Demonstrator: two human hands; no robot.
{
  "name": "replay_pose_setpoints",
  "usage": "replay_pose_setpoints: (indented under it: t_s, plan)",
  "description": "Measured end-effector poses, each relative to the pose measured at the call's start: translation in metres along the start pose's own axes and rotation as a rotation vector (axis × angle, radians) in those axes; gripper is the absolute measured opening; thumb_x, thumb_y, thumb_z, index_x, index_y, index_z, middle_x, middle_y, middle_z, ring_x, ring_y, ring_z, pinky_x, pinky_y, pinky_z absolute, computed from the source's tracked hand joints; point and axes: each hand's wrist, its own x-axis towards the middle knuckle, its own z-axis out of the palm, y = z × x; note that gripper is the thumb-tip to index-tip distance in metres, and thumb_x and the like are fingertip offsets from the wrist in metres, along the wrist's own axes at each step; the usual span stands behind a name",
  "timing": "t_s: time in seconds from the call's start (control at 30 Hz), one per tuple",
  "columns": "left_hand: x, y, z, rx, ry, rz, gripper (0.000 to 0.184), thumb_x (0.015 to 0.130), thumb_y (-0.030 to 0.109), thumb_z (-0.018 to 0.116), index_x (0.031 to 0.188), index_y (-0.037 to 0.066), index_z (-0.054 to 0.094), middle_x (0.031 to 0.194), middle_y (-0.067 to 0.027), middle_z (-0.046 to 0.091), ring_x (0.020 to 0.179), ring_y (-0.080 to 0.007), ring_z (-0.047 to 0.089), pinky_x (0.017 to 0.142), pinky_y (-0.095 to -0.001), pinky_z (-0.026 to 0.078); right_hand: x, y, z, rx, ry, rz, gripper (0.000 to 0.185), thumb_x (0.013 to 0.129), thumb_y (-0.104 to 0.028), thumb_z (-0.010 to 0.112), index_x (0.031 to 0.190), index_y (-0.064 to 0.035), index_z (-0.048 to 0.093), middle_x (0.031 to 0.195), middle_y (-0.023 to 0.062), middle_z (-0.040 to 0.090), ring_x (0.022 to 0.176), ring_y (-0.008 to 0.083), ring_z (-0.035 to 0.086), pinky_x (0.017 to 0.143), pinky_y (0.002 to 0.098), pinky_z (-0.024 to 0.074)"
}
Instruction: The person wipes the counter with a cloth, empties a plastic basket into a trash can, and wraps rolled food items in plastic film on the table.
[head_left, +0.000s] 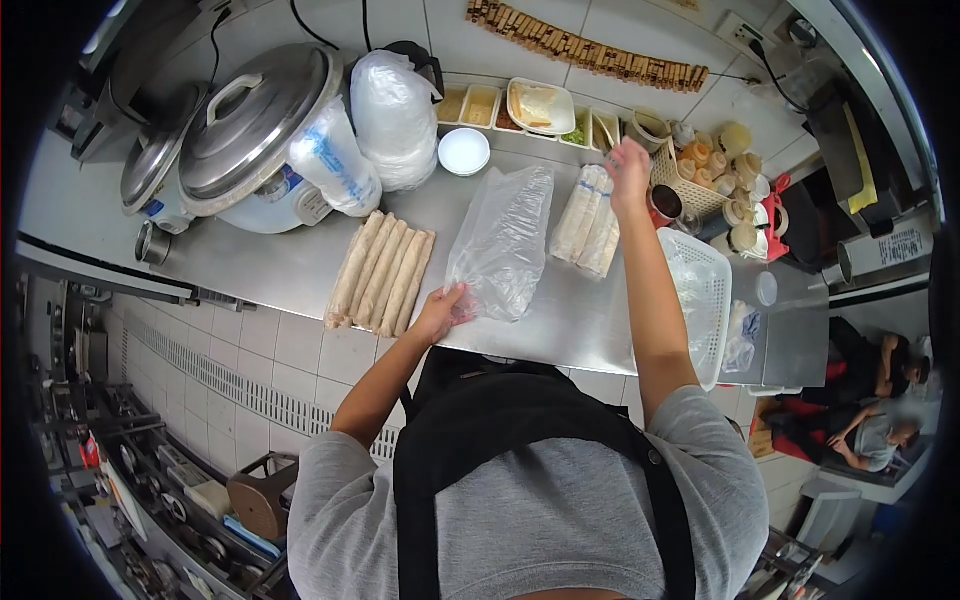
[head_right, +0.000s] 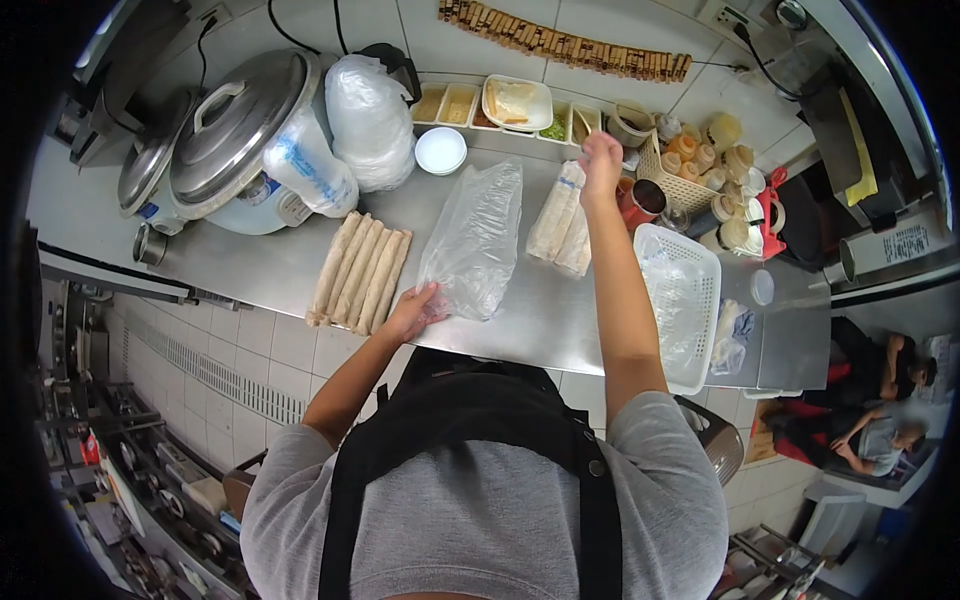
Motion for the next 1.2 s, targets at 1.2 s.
replay_pose_setpoints:
  t_s: [1.2]
  plan:
    - [-0.047,0.036,0.030,0.944,0.006,0.117,0.069,0.072,0.027,0.082,0.122,-0.002,0.045,0.080,-0.0144,0.065,0.070,-0.0190,0.067,0.062,-0.0281,0.054,-0.235,0.100,-0.127,-0.541,-0.210,0.446,0.040,0.081,-0.035,0.073,0.089,-0.0013,0.053,0.070,0.0074,0.062,0.050,0.0112,0.059,0.040,0.0229,0.0446]
